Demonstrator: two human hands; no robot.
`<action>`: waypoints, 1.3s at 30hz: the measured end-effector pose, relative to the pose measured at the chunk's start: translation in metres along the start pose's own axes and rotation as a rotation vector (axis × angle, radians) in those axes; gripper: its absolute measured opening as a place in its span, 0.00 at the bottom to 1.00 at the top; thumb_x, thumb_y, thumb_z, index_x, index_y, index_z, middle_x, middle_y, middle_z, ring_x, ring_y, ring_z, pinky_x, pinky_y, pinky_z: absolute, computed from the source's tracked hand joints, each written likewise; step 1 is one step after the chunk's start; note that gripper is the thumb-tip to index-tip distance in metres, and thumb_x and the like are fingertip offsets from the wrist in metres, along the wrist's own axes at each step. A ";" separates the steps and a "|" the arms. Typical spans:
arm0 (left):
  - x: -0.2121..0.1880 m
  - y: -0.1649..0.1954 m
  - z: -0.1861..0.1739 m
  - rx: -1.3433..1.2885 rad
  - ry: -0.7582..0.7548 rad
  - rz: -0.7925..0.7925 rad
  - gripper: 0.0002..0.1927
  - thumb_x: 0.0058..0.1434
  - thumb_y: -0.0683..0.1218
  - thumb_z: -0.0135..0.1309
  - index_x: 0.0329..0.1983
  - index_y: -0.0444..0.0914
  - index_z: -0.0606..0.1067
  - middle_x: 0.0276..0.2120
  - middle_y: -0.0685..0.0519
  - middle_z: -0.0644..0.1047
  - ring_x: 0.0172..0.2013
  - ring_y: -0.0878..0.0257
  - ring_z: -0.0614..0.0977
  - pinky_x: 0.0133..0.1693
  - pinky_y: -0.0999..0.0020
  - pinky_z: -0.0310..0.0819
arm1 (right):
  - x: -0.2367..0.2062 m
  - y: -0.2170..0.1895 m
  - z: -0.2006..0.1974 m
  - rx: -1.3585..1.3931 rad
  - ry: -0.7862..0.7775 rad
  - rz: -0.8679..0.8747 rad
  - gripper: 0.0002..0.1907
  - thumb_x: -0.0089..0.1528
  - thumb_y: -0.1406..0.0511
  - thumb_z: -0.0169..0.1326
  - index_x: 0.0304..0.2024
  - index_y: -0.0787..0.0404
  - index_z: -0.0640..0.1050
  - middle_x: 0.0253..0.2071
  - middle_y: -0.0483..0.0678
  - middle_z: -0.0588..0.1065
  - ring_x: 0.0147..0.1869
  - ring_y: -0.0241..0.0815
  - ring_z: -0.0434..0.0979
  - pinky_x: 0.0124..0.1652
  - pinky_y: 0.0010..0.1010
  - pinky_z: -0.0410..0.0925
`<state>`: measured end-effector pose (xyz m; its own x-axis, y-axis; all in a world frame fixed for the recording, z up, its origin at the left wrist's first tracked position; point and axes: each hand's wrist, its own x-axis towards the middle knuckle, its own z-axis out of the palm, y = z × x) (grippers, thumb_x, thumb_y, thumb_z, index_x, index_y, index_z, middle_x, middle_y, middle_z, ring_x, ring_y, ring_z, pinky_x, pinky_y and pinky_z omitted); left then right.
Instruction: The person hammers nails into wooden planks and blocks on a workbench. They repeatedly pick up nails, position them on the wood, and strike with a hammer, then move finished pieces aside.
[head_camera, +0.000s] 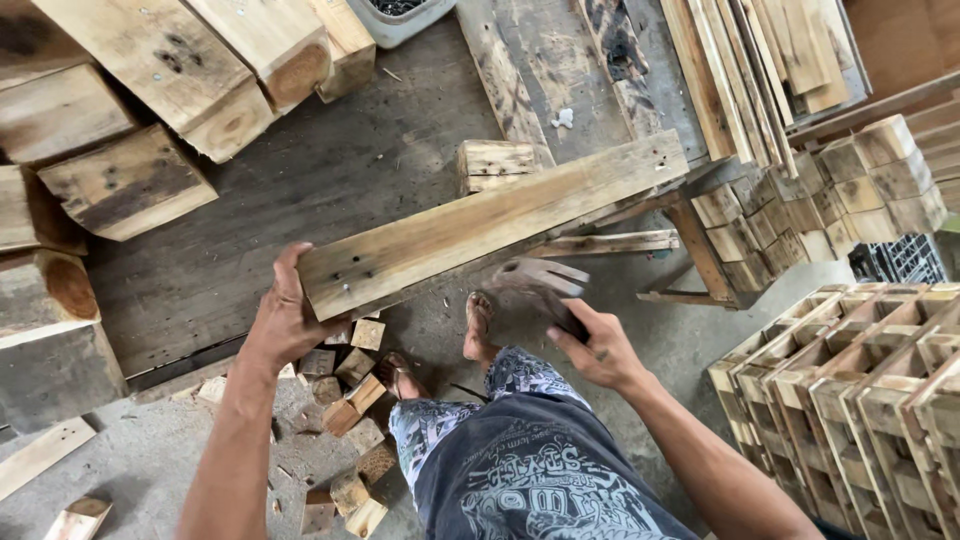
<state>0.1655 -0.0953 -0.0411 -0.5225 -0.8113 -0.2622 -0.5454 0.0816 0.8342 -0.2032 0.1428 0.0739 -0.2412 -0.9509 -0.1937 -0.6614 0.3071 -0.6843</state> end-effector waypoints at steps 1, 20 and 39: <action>0.001 0.001 0.002 -0.015 -0.005 -0.034 0.61 0.38 0.43 0.76 0.69 0.49 0.49 0.58 0.42 0.76 0.57 0.44 0.79 0.63 0.53 0.70 | -0.004 0.000 -0.003 0.005 0.035 0.002 0.16 0.61 0.67 0.60 0.51 0.63 0.75 0.23 0.49 0.74 0.24 0.36 0.72 0.26 0.30 0.67; -0.012 -0.009 0.002 -0.202 0.301 0.268 0.53 0.38 0.46 0.75 0.67 0.42 0.60 0.59 0.44 0.73 0.61 0.46 0.75 0.61 0.58 0.71 | 0.049 -0.166 -0.006 0.581 0.212 -0.807 0.11 0.69 0.62 0.53 0.50 0.62 0.72 0.27 0.49 0.75 0.25 0.40 0.74 0.25 0.33 0.68; -0.016 0.007 -0.014 -0.190 0.295 0.299 0.57 0.37 0.48 0.77 0.70 0.42 0.58 0.59 0.44 0.73 0.61 0.46 0.74 0.61 0.57 0.70 | 0.080 -0.155 0.079 -0.289 -0.242 -0.499 0.16 0.65 0.60 0.55 0.46 0.64 0.68 0.21 0.54 0.72 0.24 0.51 0.74 0.24 0.42 0.65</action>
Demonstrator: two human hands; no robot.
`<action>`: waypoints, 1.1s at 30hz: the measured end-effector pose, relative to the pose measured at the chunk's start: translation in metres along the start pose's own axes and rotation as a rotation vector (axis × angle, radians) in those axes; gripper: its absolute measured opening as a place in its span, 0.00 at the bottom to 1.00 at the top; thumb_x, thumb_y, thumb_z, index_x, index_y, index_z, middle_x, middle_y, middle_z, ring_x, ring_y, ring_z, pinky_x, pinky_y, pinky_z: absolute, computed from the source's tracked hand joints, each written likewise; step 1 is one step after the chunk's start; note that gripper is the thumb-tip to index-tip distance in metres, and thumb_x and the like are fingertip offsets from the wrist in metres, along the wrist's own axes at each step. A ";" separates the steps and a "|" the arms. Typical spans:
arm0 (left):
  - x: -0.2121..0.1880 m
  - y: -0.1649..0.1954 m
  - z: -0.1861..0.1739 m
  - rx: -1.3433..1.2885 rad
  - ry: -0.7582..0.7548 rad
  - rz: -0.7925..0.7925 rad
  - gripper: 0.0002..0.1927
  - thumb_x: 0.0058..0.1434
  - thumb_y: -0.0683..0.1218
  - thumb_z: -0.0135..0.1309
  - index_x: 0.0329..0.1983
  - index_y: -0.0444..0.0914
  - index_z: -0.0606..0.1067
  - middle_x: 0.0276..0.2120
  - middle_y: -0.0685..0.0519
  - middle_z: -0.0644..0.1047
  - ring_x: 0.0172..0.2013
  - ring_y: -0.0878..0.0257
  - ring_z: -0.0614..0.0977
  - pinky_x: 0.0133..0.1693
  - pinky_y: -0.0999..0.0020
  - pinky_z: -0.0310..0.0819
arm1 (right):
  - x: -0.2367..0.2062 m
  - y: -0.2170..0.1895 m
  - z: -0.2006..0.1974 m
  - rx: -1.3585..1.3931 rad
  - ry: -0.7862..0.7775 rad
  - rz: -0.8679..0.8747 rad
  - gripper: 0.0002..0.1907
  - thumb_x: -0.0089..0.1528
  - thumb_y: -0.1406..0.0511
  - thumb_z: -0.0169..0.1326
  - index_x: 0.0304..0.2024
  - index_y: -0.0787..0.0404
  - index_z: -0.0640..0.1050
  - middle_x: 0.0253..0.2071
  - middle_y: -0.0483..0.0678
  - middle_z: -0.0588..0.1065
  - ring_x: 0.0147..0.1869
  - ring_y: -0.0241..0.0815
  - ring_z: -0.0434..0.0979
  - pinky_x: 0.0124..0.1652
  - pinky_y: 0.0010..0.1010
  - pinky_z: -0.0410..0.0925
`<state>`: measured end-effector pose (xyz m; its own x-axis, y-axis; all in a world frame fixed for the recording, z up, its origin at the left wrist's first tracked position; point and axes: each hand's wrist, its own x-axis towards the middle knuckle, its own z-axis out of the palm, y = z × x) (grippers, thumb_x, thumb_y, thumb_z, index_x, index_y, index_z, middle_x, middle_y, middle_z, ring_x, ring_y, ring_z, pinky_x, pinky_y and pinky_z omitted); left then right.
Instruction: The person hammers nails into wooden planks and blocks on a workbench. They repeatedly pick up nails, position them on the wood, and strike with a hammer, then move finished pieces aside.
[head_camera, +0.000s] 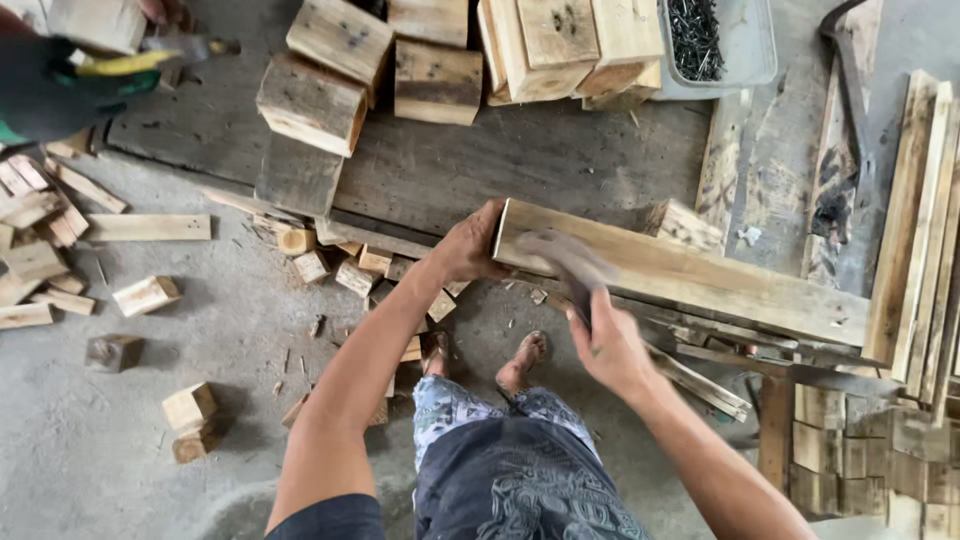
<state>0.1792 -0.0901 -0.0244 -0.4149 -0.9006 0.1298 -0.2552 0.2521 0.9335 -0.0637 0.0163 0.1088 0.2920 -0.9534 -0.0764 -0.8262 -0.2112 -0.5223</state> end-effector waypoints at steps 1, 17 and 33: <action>-0.003 -0.001 0.001 0.019 -0.008 0.006 0.57 0.37 0.48 0.77 0.70 0.42 0.58 0.59 0.44 0.73 0.61 0.46 0.74 0.60 0.57 0.70 | -0.007 0.011 0.010 0.066 0.017 0.000 0.15 0.65 0.60 0.55 0.45 0.64 0.68 0.21 0.55 0.72 0.25 0.52 0.74 0.25 0.44 0.66; -0.003 -0.002 0.010 -0.064 -0.011 -0.033 0.59 0.38 0.50 0.79 0.73 0.41 0.59 0.64 0.47 0.71 0.64 0.53 0.72 0.65 0.61 0.64 | -0.015 0.026 0.054 0.119 0.173 -0.051 0.13 0.65 0.64 0.56 0.42 0.65 0.67 0.25 0.58 0.70 0.28 0.61 0.73 0.28 0.44 0.63; 0.002 0.028 0.024 -0.102 -0.109 -0.408 0.52 0.37 0.41 0.74 0.66 0.46 0.62 0.59 0.46 0.76 0.60 0.50 0.76 0.63 0.56 0.69 | -0.059 0.247 -0.100 -0.051 0.642 0.162 0.26 0.62 0.64 0.61 0.61 0.62 0.68 0.58 0.63 0.69 0.60 0.66 0.71 0.57 0.49 0.66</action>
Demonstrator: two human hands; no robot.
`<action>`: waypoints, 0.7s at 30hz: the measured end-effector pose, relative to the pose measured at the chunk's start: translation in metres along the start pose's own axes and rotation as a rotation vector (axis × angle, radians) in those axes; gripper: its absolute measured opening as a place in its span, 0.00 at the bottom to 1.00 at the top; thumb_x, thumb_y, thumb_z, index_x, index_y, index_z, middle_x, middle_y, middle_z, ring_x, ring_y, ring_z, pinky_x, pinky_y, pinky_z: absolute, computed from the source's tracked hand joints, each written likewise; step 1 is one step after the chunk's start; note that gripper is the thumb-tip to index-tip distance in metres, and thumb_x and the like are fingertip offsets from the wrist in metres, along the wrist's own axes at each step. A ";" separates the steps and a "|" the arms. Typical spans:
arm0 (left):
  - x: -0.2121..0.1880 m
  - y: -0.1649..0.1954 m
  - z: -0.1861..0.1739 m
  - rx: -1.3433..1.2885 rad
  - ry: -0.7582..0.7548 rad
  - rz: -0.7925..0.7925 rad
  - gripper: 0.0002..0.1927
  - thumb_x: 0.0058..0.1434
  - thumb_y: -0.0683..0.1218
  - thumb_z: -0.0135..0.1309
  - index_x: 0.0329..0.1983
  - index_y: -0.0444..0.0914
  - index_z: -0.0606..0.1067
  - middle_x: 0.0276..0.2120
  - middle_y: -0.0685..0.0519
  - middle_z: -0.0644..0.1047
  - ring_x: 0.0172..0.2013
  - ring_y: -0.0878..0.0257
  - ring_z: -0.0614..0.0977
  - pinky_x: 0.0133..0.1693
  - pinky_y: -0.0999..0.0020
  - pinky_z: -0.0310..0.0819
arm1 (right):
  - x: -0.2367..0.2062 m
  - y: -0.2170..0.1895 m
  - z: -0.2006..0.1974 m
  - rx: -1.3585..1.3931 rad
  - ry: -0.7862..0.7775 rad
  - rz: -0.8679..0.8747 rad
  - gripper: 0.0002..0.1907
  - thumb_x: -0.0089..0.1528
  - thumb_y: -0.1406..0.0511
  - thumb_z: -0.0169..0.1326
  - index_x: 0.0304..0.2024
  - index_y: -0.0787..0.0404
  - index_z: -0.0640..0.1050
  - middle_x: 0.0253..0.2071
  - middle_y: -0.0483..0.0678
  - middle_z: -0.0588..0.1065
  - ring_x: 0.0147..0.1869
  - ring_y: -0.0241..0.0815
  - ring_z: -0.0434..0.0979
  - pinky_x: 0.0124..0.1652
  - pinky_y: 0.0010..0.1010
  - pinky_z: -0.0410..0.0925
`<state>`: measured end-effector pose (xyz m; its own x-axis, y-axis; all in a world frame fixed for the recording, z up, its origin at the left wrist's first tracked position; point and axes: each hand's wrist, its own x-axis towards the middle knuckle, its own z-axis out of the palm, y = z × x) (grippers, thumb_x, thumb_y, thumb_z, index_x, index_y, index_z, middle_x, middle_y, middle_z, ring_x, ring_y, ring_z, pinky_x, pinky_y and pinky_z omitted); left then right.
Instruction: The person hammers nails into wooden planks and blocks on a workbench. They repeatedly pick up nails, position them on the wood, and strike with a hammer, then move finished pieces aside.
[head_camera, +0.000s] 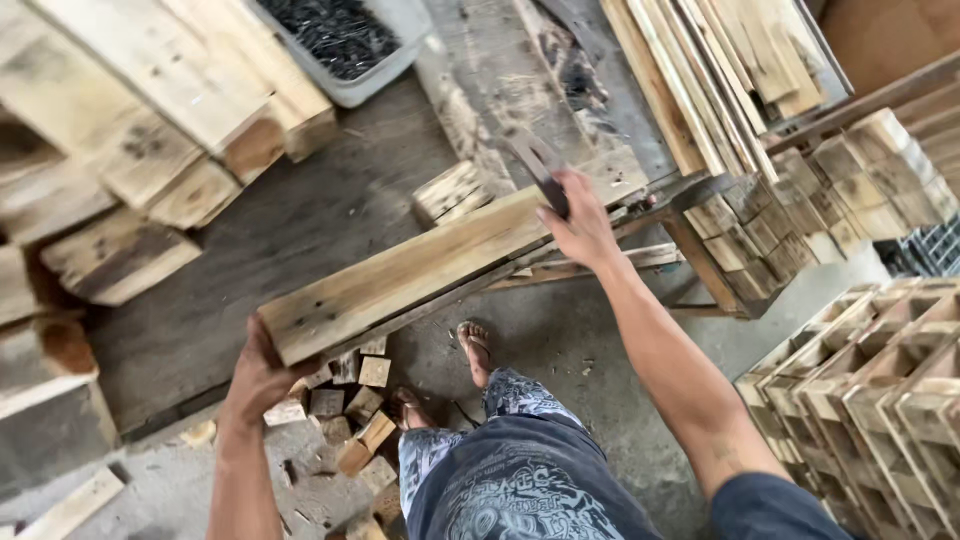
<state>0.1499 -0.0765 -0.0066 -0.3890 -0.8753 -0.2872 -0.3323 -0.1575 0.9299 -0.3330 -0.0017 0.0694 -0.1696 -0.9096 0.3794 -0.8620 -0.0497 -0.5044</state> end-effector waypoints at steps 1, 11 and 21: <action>-0.002 0.004 0.000 0.041 0.008 -0.082 0.52 0.36 0.42 0.74 0.66 0.49 0.62 0.59 0.48 0.77 0.60 0.51 0.77 0.63 0.56 0.69 | 0.016 0.013 0.006 -0.069 0.026 -0.090 0.24 0.63 0.63 0.60 0.59 0.62 0.69 0.56 0.62 0.72 0.62 0.67 0.70 0.60 0.53 0.59; -0.008 -0.016 -0.006 -0.071 0.108 -0.220 0.55 0.27 0.44 0.72 0.64 0.53 0.66 0.56 0.52 0.78 0.53 0.54 0.80 0.45 0.48 0.79 | 0.033 0.048 0.044 -0.269 -0.362 0.025 0.19 0.65 0.53 0.53 0.43 0.63 0.70 0.27 0.51 0.75 0.40 0.58 0.76 0.47 0.54 0.57; -0.009 -0.023 0.001 0.356 0.315 -0.283 0.60 0.34 0.47 0.78 0.72 0.43 0.60 0.60 0.48 0.75 0.60 0.51 0.76 0.63 0.55 0.68 | 0.034 0.053 0.066 -0.259 -0.357 -0.003 0.21 0.66 0.50 0.53 0.42 0.62 0.71 0.29 0.55 0.76 0.39 0.61 0.76 0.50 0.54 0.57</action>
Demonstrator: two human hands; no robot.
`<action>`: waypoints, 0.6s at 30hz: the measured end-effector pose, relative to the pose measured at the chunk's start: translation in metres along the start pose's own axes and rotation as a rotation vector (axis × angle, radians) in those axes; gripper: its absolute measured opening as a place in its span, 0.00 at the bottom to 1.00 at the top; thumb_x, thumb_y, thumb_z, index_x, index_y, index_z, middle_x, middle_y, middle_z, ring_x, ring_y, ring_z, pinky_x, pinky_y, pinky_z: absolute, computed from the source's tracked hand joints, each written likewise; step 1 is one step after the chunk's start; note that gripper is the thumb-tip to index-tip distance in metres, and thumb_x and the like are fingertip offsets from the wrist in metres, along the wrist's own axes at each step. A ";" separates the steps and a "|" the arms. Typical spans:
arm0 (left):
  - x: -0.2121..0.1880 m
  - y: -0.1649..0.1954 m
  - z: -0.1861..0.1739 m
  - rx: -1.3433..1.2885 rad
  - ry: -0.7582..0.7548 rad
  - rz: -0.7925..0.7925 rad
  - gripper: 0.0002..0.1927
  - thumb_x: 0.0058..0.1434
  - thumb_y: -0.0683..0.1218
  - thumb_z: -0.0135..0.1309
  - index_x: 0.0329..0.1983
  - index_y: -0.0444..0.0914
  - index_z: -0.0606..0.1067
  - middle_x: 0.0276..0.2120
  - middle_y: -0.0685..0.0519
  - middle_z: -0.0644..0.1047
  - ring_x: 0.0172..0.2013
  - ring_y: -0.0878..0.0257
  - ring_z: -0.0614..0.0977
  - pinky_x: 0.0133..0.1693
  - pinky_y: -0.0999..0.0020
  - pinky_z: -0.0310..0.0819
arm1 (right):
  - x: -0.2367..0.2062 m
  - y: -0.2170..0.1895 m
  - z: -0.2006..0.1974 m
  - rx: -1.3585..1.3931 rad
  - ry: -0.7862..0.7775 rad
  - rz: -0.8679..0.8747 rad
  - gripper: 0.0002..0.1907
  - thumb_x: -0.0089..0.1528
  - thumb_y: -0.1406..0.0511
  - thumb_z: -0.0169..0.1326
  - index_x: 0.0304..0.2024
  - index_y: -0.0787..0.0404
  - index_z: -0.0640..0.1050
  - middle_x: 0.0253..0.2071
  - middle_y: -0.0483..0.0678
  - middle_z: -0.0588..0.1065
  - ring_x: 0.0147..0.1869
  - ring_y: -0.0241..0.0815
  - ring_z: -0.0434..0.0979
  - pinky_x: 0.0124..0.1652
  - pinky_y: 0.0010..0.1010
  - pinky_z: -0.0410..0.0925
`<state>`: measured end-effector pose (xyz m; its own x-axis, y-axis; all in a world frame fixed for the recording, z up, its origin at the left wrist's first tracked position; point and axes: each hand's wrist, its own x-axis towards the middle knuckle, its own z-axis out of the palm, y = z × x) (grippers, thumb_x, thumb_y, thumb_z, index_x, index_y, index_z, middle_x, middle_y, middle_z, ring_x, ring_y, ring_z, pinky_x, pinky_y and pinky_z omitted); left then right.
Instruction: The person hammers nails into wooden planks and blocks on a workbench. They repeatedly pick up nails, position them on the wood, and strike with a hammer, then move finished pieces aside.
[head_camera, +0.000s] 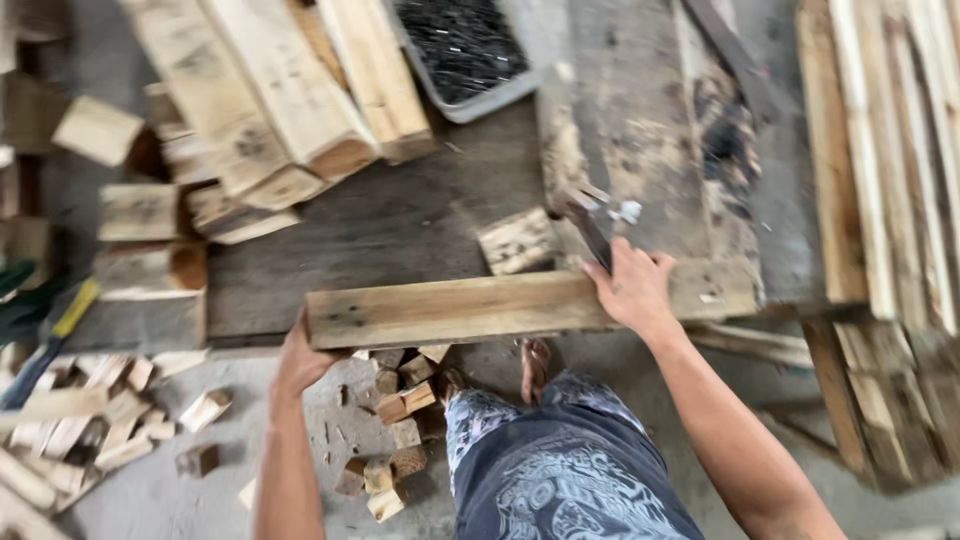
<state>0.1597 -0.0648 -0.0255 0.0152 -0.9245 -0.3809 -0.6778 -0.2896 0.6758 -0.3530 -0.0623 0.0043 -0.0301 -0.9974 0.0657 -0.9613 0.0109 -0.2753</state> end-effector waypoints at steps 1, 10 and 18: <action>-0.004 0.002 -0.005 0.068 -0.002 -0.062 0.62 0.34 0.47 0.78 0.73 0.44 0.59 0.61 0.48 0.74 0.61 0.51 0.75 0.64 0.55 0.66 | 0.000 0.000 0.002 0.070 -0.060 0.008 0.19 0.67 0.51 0.51 0.43 0.61 0.71 0.28 0.55 0.76 0.39 0.60 0.76 0.51 0.54 0.57; 0.004 0.197 -0.005 -0.098 0.530 0.311 0.15 0.63 0.46 0.61 0.52 0.38 0.80 0.43 0.50 0.83 0.40 0.61 0.83 0.44 0.65 0.79 | 0.002 -0.005 0.002 0.166 -0.003 0.051 0.18 0.63 0.53 0.55 0.38 0.61 0.70 0.27 0.54 0.74 0.41 0.59 0.75 0.52 0.52 0.57; 0.278 0.365 0.053 0.690 0.186 0.441 0.11 0.63 0.42 0.50 0.42 0.40 0.83 0.45 0.46 0.82 0.48 0.49 0.83 0.45 0.52 0.79 | -0.007 -0.010 -0.002 0.157 0.107 0.040 0.17 0.61 0.54 0.56 0.43 0.59 0.75 0.30 0.49 0.76 0.43 0.57 0.75 0.51 0.48 0.58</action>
<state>-0.1225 -0.4149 0.0821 -0.2762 -0.9609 -0.0211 -0.9468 0.2682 0.1777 -0.3441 -0.0549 0.0086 -0.1043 -0.9829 0.1516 -0.9046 0.0305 -0.4251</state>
